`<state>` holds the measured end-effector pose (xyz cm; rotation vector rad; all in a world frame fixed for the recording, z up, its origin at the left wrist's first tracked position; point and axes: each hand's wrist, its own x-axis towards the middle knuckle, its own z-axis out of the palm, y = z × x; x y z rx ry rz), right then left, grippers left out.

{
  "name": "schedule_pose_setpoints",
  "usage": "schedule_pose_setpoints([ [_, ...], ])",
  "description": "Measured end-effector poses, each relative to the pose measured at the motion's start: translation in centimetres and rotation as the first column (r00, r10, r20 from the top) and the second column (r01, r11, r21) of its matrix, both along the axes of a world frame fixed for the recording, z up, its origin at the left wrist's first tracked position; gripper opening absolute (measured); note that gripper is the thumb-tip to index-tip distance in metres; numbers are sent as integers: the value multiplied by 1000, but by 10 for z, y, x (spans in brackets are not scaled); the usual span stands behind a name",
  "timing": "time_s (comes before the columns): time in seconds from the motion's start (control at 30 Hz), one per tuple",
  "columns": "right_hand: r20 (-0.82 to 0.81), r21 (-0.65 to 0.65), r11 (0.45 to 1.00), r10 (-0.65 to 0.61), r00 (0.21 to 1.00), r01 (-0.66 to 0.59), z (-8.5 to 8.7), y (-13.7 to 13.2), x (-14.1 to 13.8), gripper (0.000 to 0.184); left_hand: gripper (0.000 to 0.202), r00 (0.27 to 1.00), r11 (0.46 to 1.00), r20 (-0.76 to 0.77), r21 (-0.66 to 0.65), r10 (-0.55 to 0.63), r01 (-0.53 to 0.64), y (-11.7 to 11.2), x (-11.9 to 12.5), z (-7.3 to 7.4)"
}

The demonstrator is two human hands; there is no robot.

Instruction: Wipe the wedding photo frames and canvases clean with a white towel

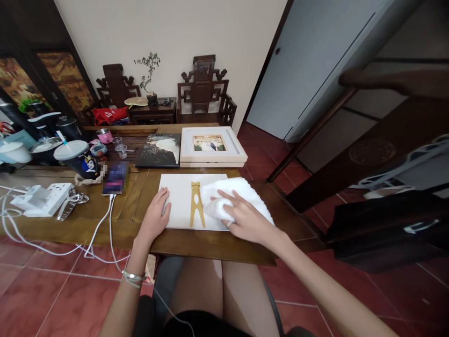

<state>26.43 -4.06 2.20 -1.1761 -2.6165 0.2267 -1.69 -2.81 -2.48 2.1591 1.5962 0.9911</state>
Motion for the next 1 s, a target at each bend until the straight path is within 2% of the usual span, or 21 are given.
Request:
schedule_pose_setpoints([
  [0.17, 80, 42, 993, -111, 991, 108, -5, 54, -9, 23, 41, 1000, 1000, 14, -12, -9, 9, 0, -1, 1],
  [0.27, 94, 64, 987, -150, 984, 145, -6, 68, -14, 22, 42, 1000, 1000, 20, -11, -15, 15, 1, -2, 0],
  [0.4, 97, 72, 986, -160, 982, 153, -6, 54, -16, 23, 42, 1000, 1000, 20, -3, -16, 16, 1, -2, -1],
  [0.63, 11, 13, 1000, -6, 1000, 6, 0, -28, -6, 18, 41, 1000, 1000, 2, -8, -8, 8, 1, -1, 0],
  [0.73, -10, -38, 998, 41, 999, -41, 4, -50, 1, 18, 41, 1000, 1000, 1, 4, -7, 7, 1, 0, -1],
  [0.8, -9, -65, 997, 52, 999, -52, 5, -51, 3, 17, 41, 1000, 1000, 1, 10, -6, 6, 1, 0, -2],
  [0.87, 0, -73, 997, 40, 999, -39, 5, -41, 4, 15, 41, 1000, 1000, -1, 9, -1, 1, 0, 0, -1],
  [1.0, 38, -58, 997, -47, 998, 49, 4, 2, -7, 15, 42, 1000, 1000, -7, -10, -3, 3, 0, 0, 1],
])
